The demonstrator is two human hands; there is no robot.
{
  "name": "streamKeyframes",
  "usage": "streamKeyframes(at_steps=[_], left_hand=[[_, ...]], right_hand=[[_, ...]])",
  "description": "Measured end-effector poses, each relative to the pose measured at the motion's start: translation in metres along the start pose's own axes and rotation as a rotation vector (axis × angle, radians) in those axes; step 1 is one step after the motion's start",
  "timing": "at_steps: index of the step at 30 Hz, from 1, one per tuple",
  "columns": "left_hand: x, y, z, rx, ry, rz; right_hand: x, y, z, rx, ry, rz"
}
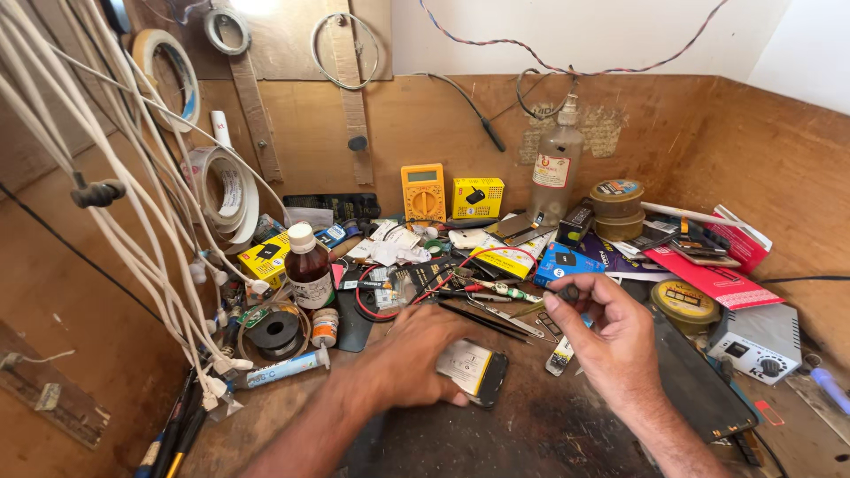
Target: The person uses a screwdriver to remove screws from a disassembled mobile phone chassis. They then use a prying tool to separate the battery from the phone's internal frame and disconnect the battery connector from the motherboard.
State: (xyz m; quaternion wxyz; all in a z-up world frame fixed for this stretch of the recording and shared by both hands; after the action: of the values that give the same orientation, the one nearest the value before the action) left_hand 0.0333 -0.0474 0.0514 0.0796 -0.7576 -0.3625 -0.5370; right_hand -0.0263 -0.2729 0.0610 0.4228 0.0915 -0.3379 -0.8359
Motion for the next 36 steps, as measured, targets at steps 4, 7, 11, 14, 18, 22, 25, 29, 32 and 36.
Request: streamKeyframes(at_steps=[4,7,11,14,18,22,25,29,32,36], left_hand=[[0.004,-0.027,-0.001,-0.002,-0.04,-0.267],[0.004,-0.038,0.001,0.109,0.044,-0.384],[0.002,-0.039,0.006,0.238,0.129,-0.462],[0.003,-0.035,0.004,0.18,0.178,-0.565],[0.001,-0.035,0.003,0.163,0.184,-0.574],[-0.002,-0.038,0.006,0.171,0.129,-0.53],[-0.001,-0.04,0.006,0.123,0.104,-0.543],[-0.001,-0.038,0.003,0.047,0.128,-0.562],[-0.004,-0.038,0.007,0.121,0.075,-0.503],[-0.002,-0.039,0.005,0.111,0.079,-0.517]], right_hand=[[-0.001,-0.004,-0.006,-0.046,-0.018,-0.101],[-0.006,-0.005,-0.004,-0.015,0.117,-0.118],[-0.022,-0.003,-0.015,-0.189,0.266,-0.108],[-0.039,0.0,-0.025,-0.279,0.365,-0.105],[-0.057,0.001,-0.038,-0.389,0.448,-0.149],[-0.068,0.001,-0.045,-0.503,0.52,-0.16],[-0.072,0.001,-0.035,-0.387,0.446,-0.111],[-0.061,-0.008,-0.015,-0.177,0.248,-0.069],[-0.061,-0.018,-0.007,-0.081,0.113,-0.051],[-0.067,-0.022,0.0,0.031,0.087,-0.003]])
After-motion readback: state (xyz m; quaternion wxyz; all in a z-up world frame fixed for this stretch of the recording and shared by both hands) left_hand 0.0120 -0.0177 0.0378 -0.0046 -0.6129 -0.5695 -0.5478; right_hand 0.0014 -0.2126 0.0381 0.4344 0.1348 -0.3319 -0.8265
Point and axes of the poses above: each hand's wrist, its own y-axis towards the middle knuckle, its own x-axis out of the back of the hand, z = x × y, the point moved 5 cm from there along y, towards the middle knuckle, and after that the axes turned 11 degrees about -z, right-handed, at the moved point
